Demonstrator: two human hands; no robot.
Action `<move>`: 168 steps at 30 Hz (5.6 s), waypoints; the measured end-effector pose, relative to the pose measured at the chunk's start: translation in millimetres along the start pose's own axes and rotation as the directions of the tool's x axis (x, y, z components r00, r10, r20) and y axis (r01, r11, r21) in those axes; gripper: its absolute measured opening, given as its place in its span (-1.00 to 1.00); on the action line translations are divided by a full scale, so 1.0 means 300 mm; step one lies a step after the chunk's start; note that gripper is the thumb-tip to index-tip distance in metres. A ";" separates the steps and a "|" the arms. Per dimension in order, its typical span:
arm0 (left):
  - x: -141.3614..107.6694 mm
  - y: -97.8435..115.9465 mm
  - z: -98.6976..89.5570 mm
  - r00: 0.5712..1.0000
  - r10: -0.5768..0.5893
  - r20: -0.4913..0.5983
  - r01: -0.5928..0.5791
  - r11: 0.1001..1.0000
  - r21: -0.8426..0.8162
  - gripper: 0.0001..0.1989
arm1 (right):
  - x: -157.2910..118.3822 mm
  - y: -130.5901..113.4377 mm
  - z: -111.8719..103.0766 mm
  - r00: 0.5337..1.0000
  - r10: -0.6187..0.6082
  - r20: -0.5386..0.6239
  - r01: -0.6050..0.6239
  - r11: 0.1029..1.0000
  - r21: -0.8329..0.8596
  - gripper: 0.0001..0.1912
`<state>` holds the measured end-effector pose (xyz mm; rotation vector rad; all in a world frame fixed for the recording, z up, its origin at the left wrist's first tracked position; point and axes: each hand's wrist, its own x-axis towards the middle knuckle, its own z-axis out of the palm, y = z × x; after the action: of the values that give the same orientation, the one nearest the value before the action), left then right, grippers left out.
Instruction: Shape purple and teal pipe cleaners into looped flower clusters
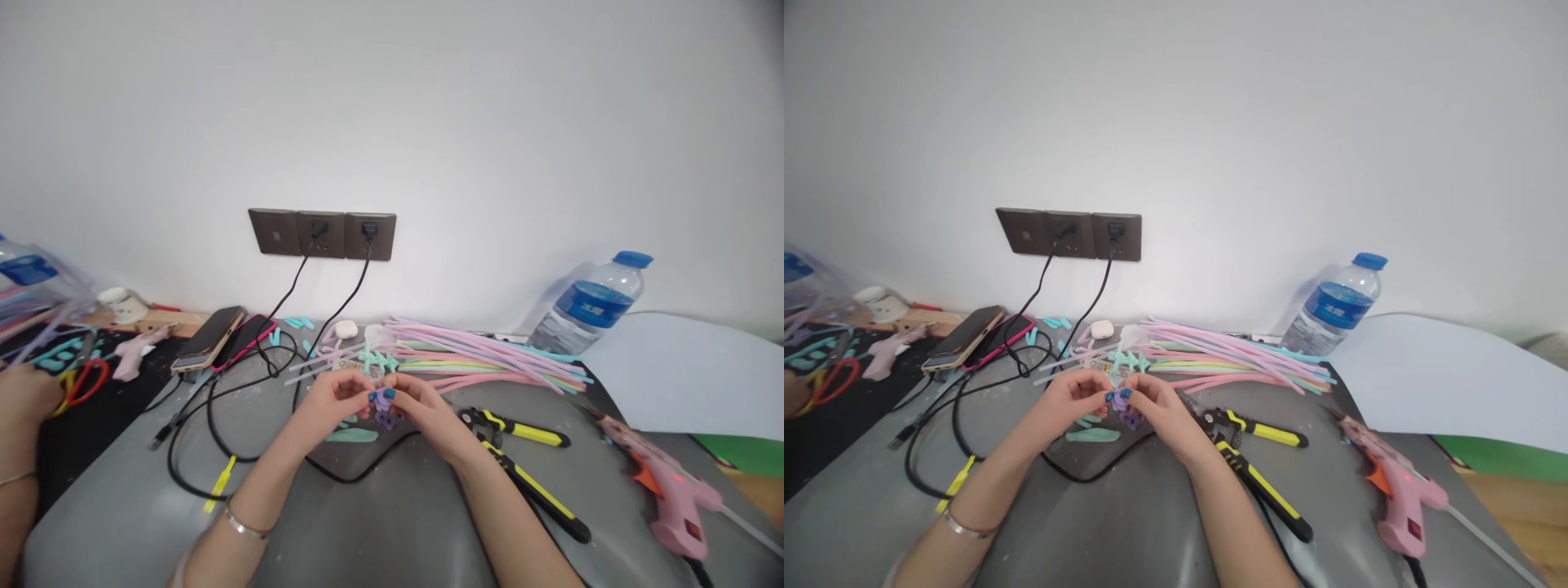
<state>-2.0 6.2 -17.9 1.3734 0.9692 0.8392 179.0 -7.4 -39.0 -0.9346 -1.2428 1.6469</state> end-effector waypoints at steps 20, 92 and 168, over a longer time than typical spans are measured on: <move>-0.005 -0.001 0.018 0.974 -0.222 0.049 0.221 0.880 -0.421 -0.68 | 0.004 0.010 0.056 0.999 0.001 -0.047 0.019 0.907 0.420 -0.69; 0.020 -0.043 0.042 0.988 -0.038 -0.147 0.017 0.989 -0.146 -0.68 | 0.018 0.022 -0.011 0.955 -0.292 -0.052 0.285 0.952 -0.109 -0.77; 0.033 -0.065 0.038 0.966 0.193 -0.170 -0.182 0.980 0.080 -0.92 | 0.028 0.031 -0.015 0.967 -0.205 -0.148 0.198 0.978 -0.063 -0.72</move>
<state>11.0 9.9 -38.5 1.4801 1.0200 1.0966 178.3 0.5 -49.7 -0.9146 -1.2332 1.3655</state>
